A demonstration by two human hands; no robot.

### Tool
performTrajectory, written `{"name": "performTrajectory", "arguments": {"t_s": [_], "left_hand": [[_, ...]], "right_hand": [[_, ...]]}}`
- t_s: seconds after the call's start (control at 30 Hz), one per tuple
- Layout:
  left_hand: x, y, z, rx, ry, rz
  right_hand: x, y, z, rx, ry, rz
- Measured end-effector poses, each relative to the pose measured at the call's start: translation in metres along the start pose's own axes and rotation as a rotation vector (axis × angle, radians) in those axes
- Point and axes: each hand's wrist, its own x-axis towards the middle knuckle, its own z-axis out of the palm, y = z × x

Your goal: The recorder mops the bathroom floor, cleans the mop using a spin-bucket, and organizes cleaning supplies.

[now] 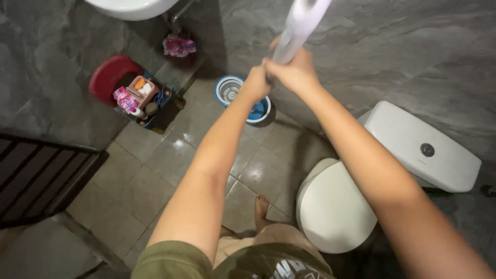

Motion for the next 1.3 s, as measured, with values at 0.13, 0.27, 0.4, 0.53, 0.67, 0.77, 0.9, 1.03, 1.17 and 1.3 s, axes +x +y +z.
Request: {"name": "performTrajectory", "arguments": {"t_s": [0.13,0.27,0.4,0.53,0.67,0.77,0.9,1.03,1.17,1.3], "left_hand": [[-0.012,-0.005,0.008,0.0,-0.044,0.031],[-0.003,-0.002,0.012,0.094,-0.157,0.012],[-0.011,0.0,0.006,0.257,-0.102,0.008],[-0.027,-0.017,-0.014,0.208,-0.033,0.036],[-0.046,-0.022,-0.037,0.236,-0.055,-0.079],[-0.049,-0.018,-0.045,0.224,-0.043,-0.096],[-0.058,-0.003,-0.055,0.198,-0.041,-0.112],[-0.058,-0.007,-0.053,0.183,-0.027,-0.11],[-0.065,-0.012,-0.051,0.165,-0.025,-0.122],[-0.062,-0.009,-0.059,0.163,-0.033,-0.145]], "right_hand": [[-0.021,0.004,-0.009,0.048,-0.14,0.125],[-0.034,0.036,0.008,0.048,0.192,0.137],[-0.04,0.11,0.038,0.02,0.289,0.219],[-0.046,0.19,0.04,0.184,0.317,0.096],[-0.044,0.194,0.03,0.172,0.231,0.178],[-0.03,0.15,0.028,0.124,0.193,0.108],[-0.015,0.084,0.022,0.264,0.128,0.132],[-0.014,0.076,0.015,0.191,0.116,0.114],[-0.042,0.136,0.033,0.241,0.009,0.145],[-0.051,0.181,0.037,0.36,-0.091,0.155]]}}
